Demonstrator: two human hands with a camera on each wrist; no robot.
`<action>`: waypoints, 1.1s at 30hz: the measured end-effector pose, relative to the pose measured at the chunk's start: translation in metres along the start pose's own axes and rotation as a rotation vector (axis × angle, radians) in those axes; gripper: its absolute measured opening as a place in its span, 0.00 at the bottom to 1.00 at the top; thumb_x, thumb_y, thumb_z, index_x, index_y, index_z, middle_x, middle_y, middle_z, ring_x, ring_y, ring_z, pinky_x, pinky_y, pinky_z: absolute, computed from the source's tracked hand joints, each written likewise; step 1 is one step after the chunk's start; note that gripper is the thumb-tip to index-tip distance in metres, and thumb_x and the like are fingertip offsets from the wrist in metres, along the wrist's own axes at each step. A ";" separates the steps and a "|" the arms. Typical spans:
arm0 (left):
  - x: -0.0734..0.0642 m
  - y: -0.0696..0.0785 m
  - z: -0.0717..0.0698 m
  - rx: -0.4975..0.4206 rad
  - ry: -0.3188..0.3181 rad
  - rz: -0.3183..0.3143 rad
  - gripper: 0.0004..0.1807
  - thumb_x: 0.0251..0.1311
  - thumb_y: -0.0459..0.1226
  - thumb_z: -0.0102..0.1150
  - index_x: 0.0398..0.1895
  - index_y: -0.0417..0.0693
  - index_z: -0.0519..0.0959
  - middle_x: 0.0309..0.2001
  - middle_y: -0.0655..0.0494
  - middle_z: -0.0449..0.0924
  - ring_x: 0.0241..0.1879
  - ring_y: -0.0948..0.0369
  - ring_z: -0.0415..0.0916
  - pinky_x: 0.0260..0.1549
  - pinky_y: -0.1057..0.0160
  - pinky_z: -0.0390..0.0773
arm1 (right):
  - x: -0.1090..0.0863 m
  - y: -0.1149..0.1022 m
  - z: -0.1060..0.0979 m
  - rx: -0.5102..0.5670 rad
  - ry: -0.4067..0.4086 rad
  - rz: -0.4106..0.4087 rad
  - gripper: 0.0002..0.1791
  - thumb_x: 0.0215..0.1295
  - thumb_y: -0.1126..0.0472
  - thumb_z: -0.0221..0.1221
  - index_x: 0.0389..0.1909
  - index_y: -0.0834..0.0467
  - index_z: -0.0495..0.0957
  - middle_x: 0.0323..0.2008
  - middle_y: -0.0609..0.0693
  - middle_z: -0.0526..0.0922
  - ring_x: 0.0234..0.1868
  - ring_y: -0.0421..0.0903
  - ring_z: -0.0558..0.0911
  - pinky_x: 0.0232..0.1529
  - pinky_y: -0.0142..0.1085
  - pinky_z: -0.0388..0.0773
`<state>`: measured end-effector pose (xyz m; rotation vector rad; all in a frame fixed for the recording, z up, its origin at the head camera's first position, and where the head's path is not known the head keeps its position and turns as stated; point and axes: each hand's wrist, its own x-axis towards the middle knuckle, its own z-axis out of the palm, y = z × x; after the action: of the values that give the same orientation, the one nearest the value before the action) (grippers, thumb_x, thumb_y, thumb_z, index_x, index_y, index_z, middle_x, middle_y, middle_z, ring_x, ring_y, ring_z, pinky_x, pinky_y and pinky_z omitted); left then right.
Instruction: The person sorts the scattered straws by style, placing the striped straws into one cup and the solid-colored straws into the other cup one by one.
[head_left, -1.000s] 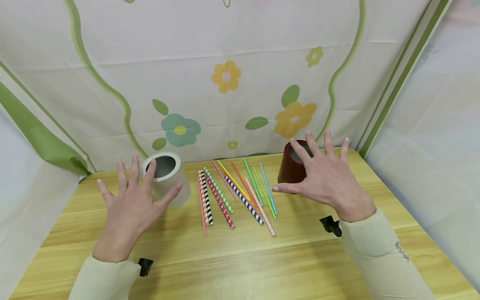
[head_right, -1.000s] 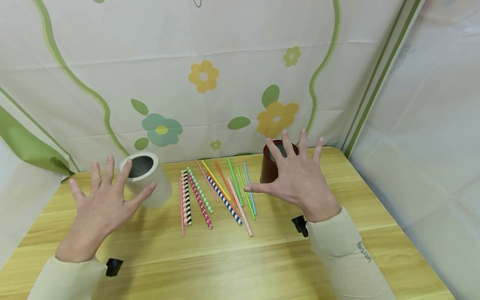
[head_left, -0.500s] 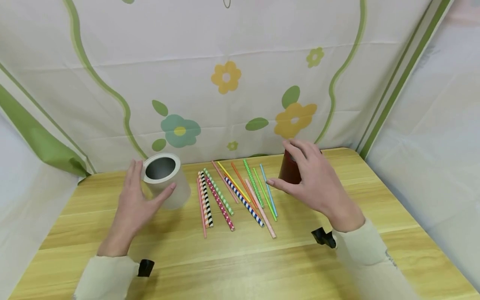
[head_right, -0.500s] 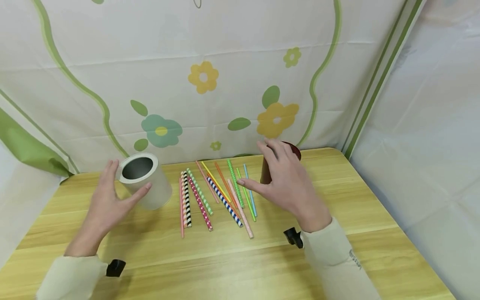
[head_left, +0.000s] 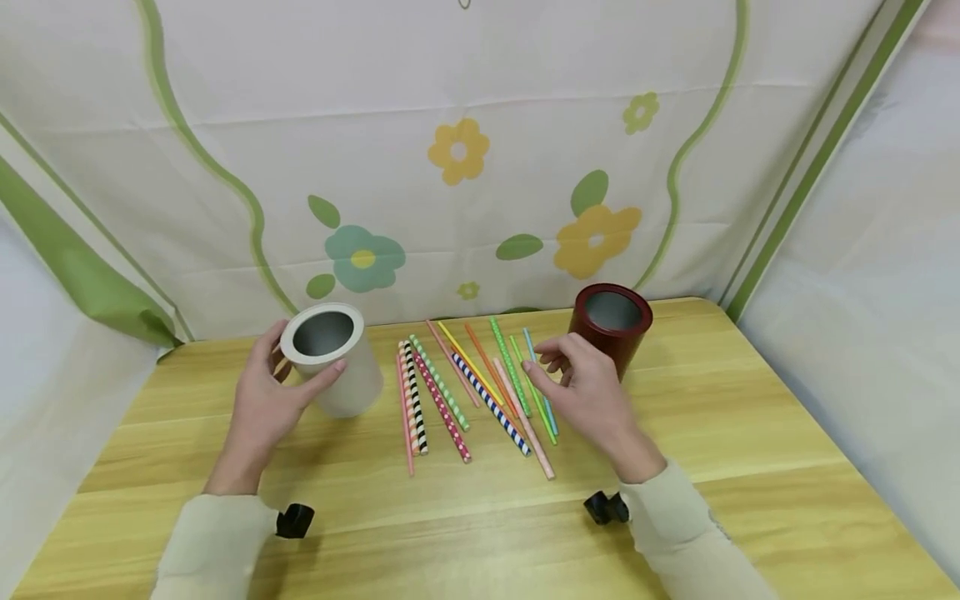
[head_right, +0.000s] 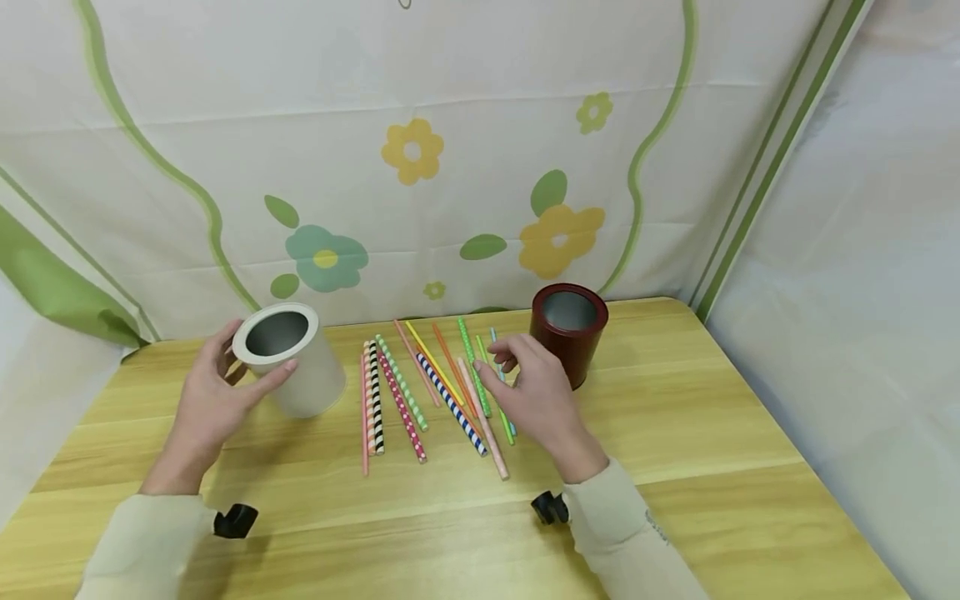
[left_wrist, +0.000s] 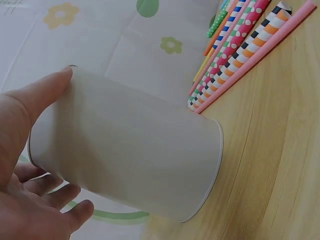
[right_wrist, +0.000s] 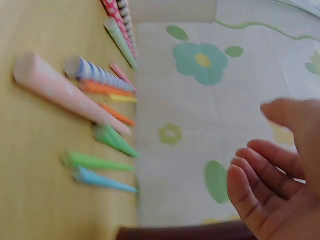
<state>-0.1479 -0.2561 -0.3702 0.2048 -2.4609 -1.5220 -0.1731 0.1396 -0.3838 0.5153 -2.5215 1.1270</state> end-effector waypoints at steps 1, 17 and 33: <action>0.001 -0.001 0.000 -0.020 0.001 -0.012 0.60 0.62 0.45 0.80 0.89 0.49 0.49 0.85 0.45 0.57 0.83 0.41 0.57 0.82 0.38 0.62 | 0.000 0.002 0.005 0.018 0.003 0.032 0.11 0.70 0.57 0.72 0.50 0.54 0.87 0.39 0.47 0.85 0.38 0.43 0.83 0.34 0.32 0.83; -0.003 -0.008 0.007 -0.220 0.087 -0.111 0.55 0.58 0.35 0.82 0.86 0.58 0.59 0.81 0.53 0.67 0.78 0.60 0.66 0.80 0.58 0.68 | 0.015 0.022 0.056 -0.033 -0.147 0.367 0.03 0.69 0.60 0.69 0.39 0.55 0.86 0.33 0.49 0.89 0.35 0.43 0.85 0.41 0.42 0.87; 0.001 -0.007 0.009 -0.374 0.085 -0.124 0.55 0.54 0.31 0.83 0.84 0.60 0.63 0.82 0.54 0.67 0.82 0.53 0.62 0.86 0.48 0.58 | 0.022 0.025 0.057 -0.120 -0.213 0.440 0.07 0.67 0.60 0.71 0.42 0.57 0.85 0.35 0.50 0.89 0.37 0.47 0.85 0.43 0.44 0.86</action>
<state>-0.1511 -0.2512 -0.3800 0.3491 -2.0837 -1.9458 -0.2126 0.1071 -0.4261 0.0452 -2.9623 1.0975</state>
